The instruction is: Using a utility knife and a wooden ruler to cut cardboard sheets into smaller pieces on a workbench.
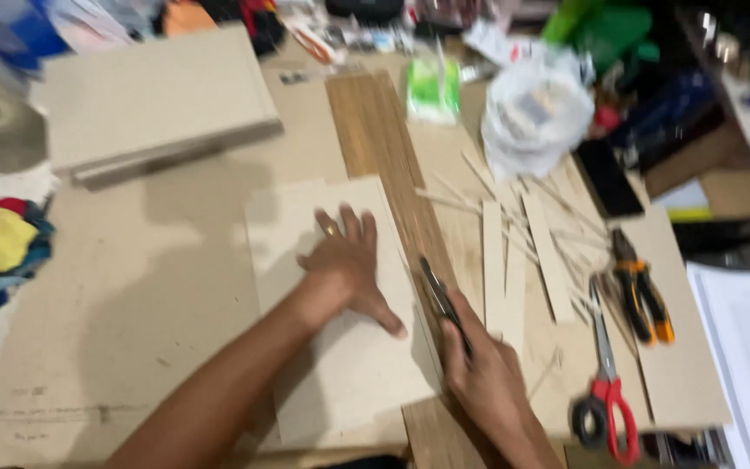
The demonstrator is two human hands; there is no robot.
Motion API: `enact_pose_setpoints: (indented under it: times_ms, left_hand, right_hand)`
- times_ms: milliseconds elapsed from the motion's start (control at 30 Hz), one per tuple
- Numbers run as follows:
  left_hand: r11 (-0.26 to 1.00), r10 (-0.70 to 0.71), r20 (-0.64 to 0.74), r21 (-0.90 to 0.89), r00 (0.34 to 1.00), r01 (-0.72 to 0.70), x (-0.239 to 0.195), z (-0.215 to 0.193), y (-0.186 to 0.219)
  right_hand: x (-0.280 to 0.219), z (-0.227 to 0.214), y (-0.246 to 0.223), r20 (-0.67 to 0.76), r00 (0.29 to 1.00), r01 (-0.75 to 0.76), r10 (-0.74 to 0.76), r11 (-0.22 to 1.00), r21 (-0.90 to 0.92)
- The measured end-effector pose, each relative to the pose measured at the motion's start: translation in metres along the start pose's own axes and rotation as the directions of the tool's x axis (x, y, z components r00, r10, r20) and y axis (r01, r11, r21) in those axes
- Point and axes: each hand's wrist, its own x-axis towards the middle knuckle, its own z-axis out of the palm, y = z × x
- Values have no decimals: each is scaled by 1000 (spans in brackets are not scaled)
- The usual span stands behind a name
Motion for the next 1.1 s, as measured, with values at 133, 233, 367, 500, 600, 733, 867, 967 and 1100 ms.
enact_pose_setpoints:
  times_ms: [133,233,367,500,600,733,867,967,1100]
  left_hand:
    - [986,166,-97,44,981,-163,1,2,-9]
    - [986,158,-46,68,986,-155,-2,-1,-8]
    - [984,174,-62,48,983,-172,-3,-2,-9]
    - [983,173,-65,72,983,-168,-2,-2,-8]
    - [984,166,-57,79,984,-161,-1,-1,-7]
    - [983,157,-63,104,986,-150,5,1,-6]
    - [981,160,-43,114,986,-155,5,2,-5]
    - [980,147,-49,140,988,-139,8,3,-5]
    - [983,141,-59,124,988,-133,12,5,-4]
  right_hand:
    - [65,7,-56,49,997,59,-63,994,95]
    - [98,15,-69,88,990,107,-112,992,60]
    - [125,25,-69,98,990,96,-101,994,56]
    - [138,33,-63,98,992,85,-85,996,2]
    - [137,32,-67,114,990,86,-85,996,-5]
    - [134,20,-80,143,985,103,-92,992,-71]
    - [137,5,-103,233,972,66,-26,984,-163]
    - [145,6,-103,240,970,95,-43,973,-209]
    - [112,-10,-105,253,967,66,-19,982,-176]
